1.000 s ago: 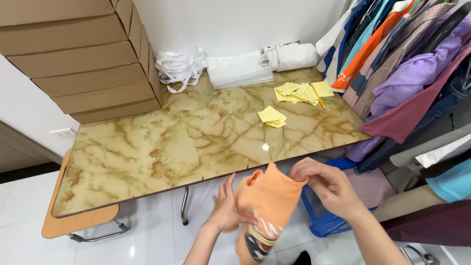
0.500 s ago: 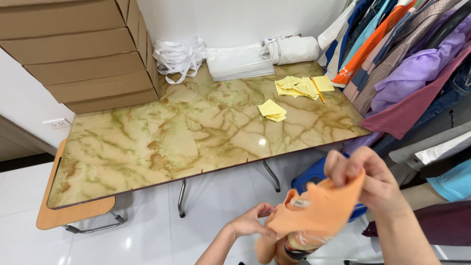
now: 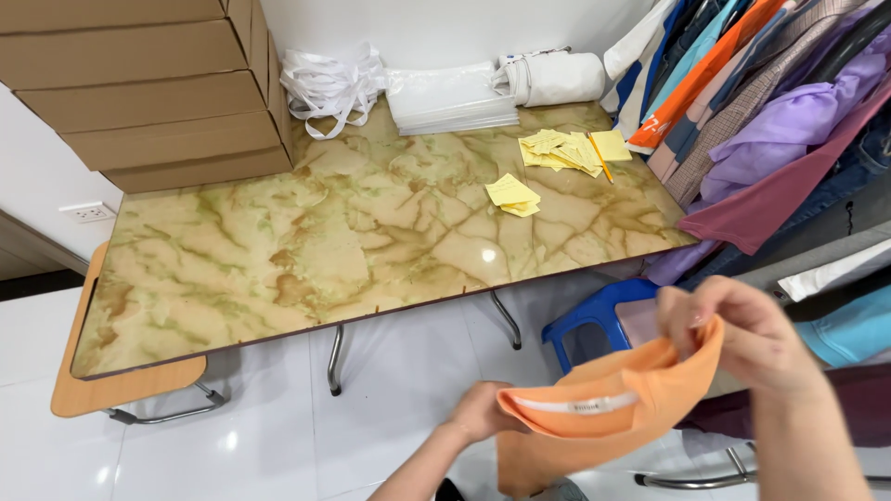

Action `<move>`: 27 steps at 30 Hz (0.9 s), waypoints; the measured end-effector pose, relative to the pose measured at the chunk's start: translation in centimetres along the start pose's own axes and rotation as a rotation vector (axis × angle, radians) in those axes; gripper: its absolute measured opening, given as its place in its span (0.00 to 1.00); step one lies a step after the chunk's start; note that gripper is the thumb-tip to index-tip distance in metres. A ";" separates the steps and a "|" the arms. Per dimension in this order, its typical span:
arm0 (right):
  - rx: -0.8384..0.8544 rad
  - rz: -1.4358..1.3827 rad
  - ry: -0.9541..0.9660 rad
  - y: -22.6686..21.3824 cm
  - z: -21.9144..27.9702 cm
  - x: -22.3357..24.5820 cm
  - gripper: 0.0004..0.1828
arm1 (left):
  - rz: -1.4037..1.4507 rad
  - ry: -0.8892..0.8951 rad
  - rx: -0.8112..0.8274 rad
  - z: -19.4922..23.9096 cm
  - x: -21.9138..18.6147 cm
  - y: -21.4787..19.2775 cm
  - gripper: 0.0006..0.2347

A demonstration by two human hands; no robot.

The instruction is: The person takes an orange t-shirt, a maroon long-sleeved shirt, and a white long-sleeved shirt from a clothing rack. They lay each item on a marble-patterned table, fold them neatly by hand, and place them into a stack.

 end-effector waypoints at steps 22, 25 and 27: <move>-0.967 1.356 0.165 -7.6 17.3 -15.8 0.13 | -0.892 0.491 -1.630 29.1 -8.4 -22.5 0.14; -1.139 1.338 0.053 -7.4 15.9 -16.0 0.16 | -0.913 0.475 -1.706 30.1 -9.2 -23.5 0.07; -1.195 1.019 -0.170 -8.2 13.3 -15.5 0.13 | -0.974 0.423 -1.716 30.0 -9.7 -25.0 0.15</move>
Point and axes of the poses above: each hand's wrist, its own z-axis away from the middle knuckle, its own y-axis out of the palm, x = y × z, the point moved 9 cm from there along -z, towards the middle knuckle, and after that the axes turned 1 degree about -x, right-handed, at the moved point
